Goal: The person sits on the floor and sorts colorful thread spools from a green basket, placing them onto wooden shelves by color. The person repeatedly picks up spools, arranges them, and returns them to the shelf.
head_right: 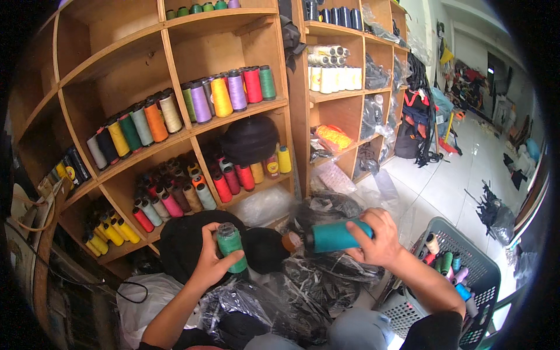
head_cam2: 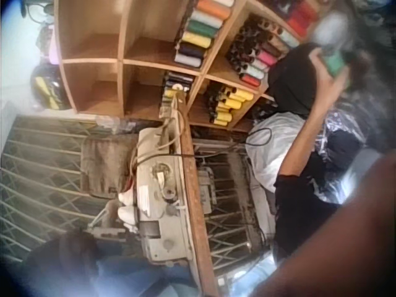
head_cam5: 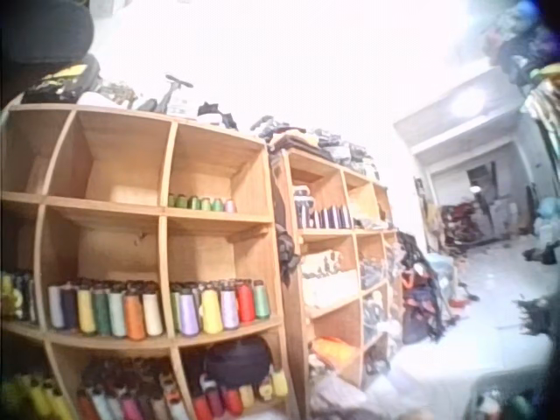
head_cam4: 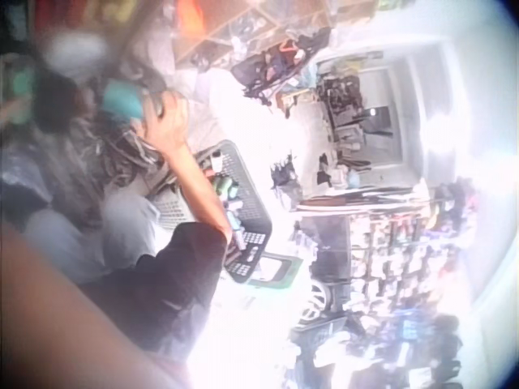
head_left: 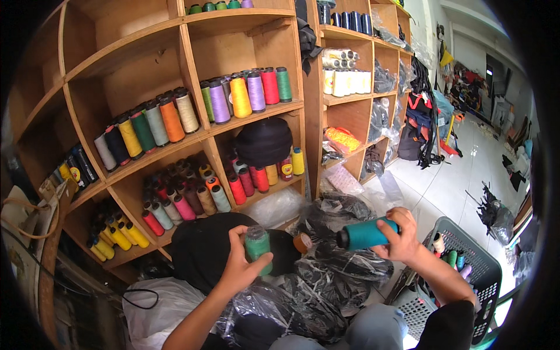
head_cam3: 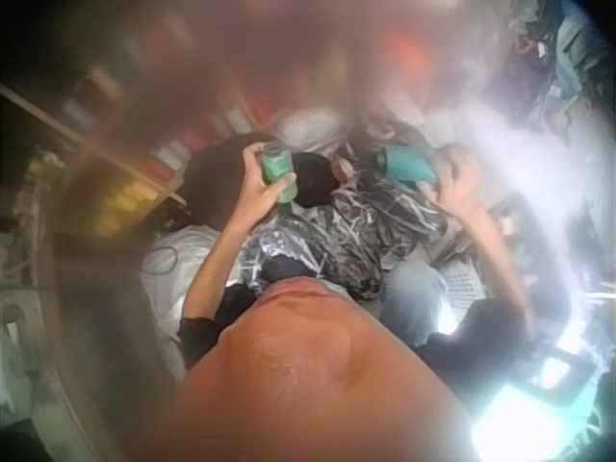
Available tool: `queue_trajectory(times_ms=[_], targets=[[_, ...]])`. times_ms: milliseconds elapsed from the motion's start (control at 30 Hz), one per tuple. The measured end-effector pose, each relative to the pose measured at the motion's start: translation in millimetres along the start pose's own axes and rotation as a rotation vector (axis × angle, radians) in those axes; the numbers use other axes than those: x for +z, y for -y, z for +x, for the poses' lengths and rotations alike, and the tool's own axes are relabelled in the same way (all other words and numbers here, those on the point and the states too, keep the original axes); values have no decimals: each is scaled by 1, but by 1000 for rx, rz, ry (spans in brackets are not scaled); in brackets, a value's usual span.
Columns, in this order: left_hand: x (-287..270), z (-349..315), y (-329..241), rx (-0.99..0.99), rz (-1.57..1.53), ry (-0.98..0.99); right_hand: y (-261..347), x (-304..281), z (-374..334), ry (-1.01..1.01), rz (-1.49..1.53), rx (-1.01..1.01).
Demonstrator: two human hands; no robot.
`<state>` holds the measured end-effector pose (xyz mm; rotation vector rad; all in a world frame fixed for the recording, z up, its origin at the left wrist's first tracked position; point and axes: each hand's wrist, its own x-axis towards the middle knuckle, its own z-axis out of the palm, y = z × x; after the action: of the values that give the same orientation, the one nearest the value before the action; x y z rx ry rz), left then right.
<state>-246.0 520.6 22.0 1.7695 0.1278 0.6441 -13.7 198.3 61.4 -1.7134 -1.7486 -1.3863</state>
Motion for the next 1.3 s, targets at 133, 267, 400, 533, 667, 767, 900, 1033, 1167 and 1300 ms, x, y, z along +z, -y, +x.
queue_trajectory(times_ms=[133,267,400,533,667,767,900,1033,1167,1300], targets=[[-6,7,18,-59,-201,-76,4,30,26,60,31,-127],[-9,23,17,8,-157,-145,-11,66,56,-48,18,-246],[-28,86,-35,204,-26,-248,-43,106,101,-219,78,-204],[-45,196,-133,536,317,-430,-95,129,145,-353,53,-152],[-67,323,-258,899,458,-551,-143,114,184,-369,61,-5],[-111,407,-318,1016,828,-797,-152,125,205,-367,179,165],[-138,469,-324,899,1102,-924,-158,138,209,-363,260,258],[-116,480,-316,746,1125,-1053,-186,149,216,-415,260,232],[-110,480,-315,815,1131,-1135,-223,165,278,-578,307,178],[-119,482,-308,923,1174,-1194,-259,173,388,-796,350,231]])
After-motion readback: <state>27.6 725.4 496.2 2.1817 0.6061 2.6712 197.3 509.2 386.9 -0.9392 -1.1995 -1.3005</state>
